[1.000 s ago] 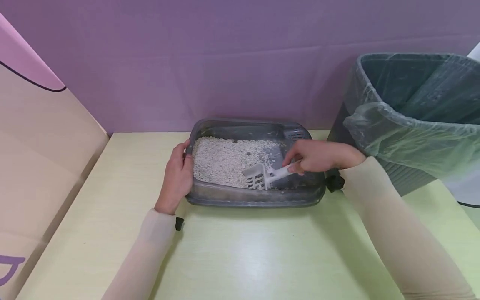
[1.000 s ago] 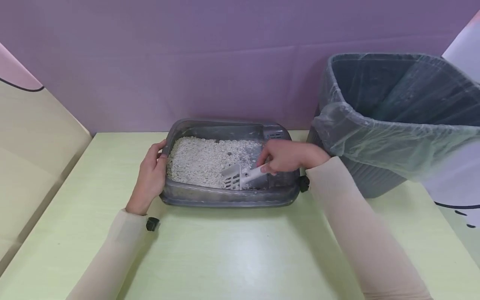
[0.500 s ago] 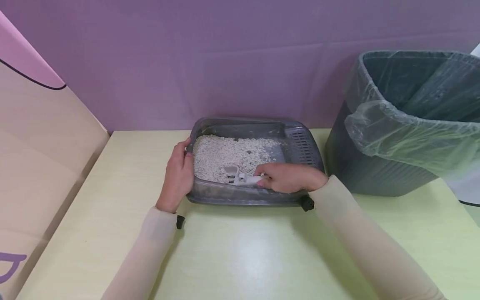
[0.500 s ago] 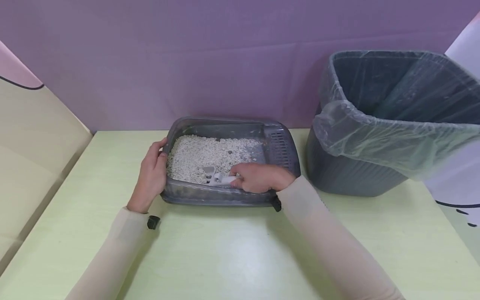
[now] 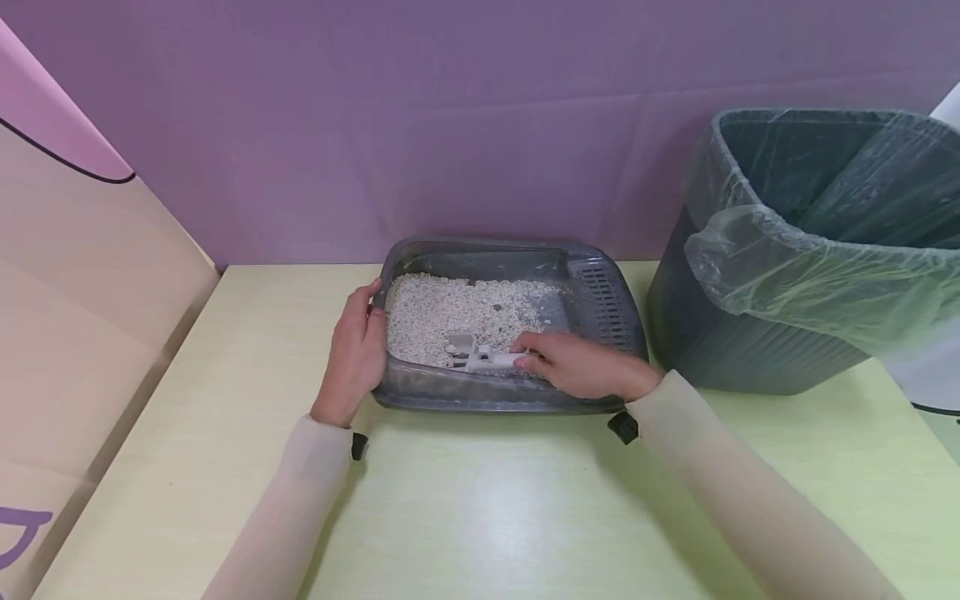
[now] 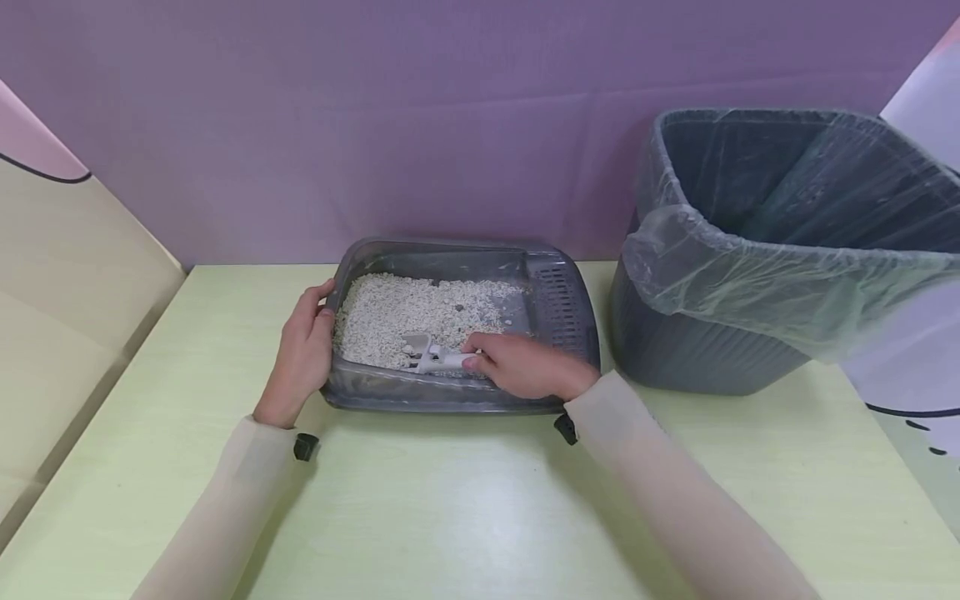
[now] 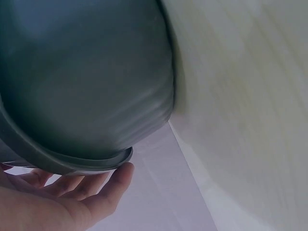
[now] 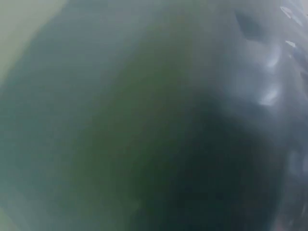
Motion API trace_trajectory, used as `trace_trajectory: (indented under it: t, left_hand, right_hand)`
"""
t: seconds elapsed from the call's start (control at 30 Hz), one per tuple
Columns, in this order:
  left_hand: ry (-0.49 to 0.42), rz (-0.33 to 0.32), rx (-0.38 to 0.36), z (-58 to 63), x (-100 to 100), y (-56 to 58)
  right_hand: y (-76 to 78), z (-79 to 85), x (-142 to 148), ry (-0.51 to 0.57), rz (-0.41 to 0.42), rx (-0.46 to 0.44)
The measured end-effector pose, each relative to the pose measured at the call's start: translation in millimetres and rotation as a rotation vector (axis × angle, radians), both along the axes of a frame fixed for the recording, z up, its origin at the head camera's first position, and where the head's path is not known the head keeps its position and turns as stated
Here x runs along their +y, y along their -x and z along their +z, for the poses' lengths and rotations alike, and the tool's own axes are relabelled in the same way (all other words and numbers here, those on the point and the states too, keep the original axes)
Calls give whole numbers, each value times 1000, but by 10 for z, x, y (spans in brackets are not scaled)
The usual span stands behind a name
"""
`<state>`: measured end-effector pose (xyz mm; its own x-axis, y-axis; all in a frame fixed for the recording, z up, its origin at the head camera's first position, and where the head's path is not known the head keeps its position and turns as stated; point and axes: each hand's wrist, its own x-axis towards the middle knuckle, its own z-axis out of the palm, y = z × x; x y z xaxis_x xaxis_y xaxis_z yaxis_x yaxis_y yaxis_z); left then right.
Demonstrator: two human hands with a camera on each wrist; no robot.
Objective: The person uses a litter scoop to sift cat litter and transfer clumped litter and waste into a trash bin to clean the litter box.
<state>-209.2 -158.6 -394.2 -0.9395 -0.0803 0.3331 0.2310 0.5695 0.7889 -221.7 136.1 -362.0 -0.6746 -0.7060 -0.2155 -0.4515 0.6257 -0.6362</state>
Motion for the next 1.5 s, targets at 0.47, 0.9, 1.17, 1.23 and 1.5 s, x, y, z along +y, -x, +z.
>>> trace_trajectory:
  t: [0.47, 0.9, 1.17, 1.23, 1.5]
  left_hand:
    - [7, -2, 17, -12, 1, 0]
    - [-3, -6, 12, -10, 1, -5]
    - [0, -4, 17, 3, -13, -9]
    - [1, -7, 17, 0, -13, -8]
    - [5, -1, 25, -8, -4, 6]
  right_hand:
    - [21, -141, 223, 258, -276, 123]
    - [-25, -232, 255, 344, -337, 227]
    - [-35, -228, 251, 413, -378, 300]
    - [-38, -232, 260, 408, -380, 302]
    - [-39, -250, 275, 427, -374, 330]
